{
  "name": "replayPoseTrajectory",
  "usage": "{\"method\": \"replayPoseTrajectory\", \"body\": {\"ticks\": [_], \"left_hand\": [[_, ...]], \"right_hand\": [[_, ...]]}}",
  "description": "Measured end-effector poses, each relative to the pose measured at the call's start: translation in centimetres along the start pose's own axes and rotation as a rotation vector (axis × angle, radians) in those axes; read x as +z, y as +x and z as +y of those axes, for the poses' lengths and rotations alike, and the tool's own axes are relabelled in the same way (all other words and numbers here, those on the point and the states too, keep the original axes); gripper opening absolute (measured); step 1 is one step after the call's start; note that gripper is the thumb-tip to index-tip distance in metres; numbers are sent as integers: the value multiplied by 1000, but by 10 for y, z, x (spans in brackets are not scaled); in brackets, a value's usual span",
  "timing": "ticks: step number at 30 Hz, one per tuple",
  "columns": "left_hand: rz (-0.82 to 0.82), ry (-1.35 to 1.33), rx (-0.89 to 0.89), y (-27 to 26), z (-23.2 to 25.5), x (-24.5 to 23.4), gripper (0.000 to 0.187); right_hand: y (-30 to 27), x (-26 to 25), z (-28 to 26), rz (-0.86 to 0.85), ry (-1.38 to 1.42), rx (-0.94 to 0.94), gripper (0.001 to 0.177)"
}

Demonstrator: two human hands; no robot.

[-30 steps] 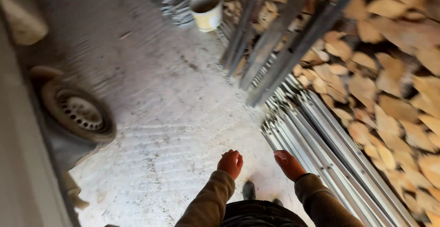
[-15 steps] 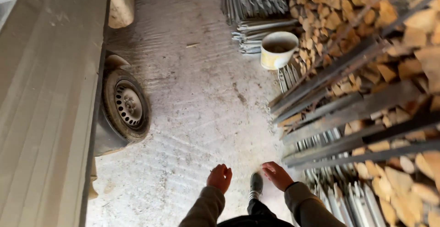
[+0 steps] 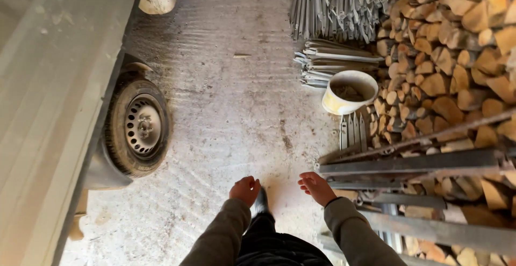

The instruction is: The person sweeps a concrete floor in a garage using a push broom. They gather dust and debris into a pile near a parked white van, a wheelbarrow, and stacked metal frames.

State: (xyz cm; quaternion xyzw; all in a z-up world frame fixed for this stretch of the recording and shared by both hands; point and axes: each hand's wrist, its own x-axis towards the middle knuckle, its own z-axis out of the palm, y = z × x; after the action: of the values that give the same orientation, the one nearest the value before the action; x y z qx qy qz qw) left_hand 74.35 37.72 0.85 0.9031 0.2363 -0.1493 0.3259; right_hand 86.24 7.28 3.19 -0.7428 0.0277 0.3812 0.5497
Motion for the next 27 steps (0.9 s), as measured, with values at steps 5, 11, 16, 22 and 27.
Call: {"method": "replayPoseTrajectory", "body": {"ticks": [5, 11, 16, 22, 27], "left_hand": [[-1, -24, -5, 152, 32, -24, 42], [-36, -86, -32, 315, 70, -102, 42], [-44, -54, -54, 426, 100, -161, 44], [-40, -8, -113, 564, 149, -221, 52], [-17, 24, -127, 716, 199, -263, 65]], "right_hand": [[139, -36, -73, -29, -39, -34, 50], [296, -73, -184, -26, -49, -5, 46], [386, -89, -282, 40, 40, 16, 56], [537, -125, -361, 10, -104, 17, 34], [704, -180, -425, 48, -320, -93, 52]]}}
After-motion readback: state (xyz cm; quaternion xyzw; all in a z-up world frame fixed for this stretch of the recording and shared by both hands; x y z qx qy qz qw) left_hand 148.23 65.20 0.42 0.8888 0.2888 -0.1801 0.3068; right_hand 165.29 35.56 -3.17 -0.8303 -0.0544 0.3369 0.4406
